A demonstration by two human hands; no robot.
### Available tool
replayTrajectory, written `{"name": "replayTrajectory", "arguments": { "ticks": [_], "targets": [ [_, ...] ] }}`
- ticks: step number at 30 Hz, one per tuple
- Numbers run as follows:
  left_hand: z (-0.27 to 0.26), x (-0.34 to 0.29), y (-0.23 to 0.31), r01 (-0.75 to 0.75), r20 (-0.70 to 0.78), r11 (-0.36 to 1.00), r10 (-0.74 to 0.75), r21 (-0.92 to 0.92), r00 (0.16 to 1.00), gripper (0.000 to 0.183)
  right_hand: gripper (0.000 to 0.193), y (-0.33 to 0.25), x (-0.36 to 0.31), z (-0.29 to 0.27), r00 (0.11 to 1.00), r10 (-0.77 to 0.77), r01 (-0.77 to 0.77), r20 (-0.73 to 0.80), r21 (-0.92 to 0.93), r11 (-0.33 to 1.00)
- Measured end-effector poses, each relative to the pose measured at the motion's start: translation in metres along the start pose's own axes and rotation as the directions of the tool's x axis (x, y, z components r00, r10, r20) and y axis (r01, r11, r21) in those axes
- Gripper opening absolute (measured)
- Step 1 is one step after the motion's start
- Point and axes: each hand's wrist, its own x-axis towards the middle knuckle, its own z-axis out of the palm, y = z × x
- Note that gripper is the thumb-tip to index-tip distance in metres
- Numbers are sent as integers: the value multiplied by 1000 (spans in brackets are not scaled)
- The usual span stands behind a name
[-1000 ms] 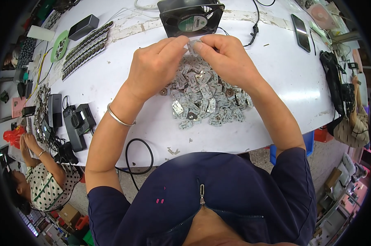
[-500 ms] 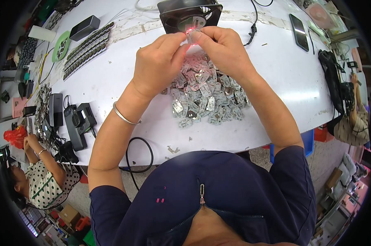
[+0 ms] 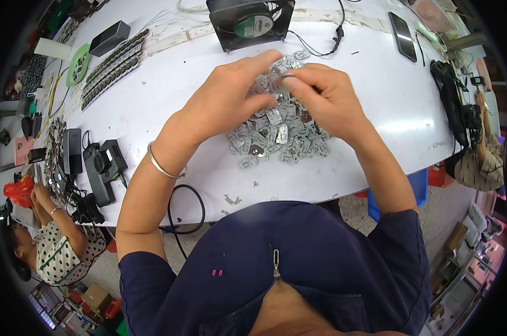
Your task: The person sorts and inspects a large pile of small metal components by hand on a workbench.
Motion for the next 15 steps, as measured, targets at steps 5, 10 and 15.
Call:
{"name": "replayTrajectory", "arguments": {
  "ticks": [5,10,15],
  "targets": [
    [-1,2,3,-45,22,993,48,-107,999,72,22,-3,7,16,977,-95,75,193,111,991],
    [-11,-3,8,94,130,988,-78,-121,988,73,24,-12,18,14,941,-37,22,338,47,999],
    [-26,-4,-4,25,42,994,-21,-107,999,53,28,-16,29,8,973,-136,132,186,35,991]
  ]
}}
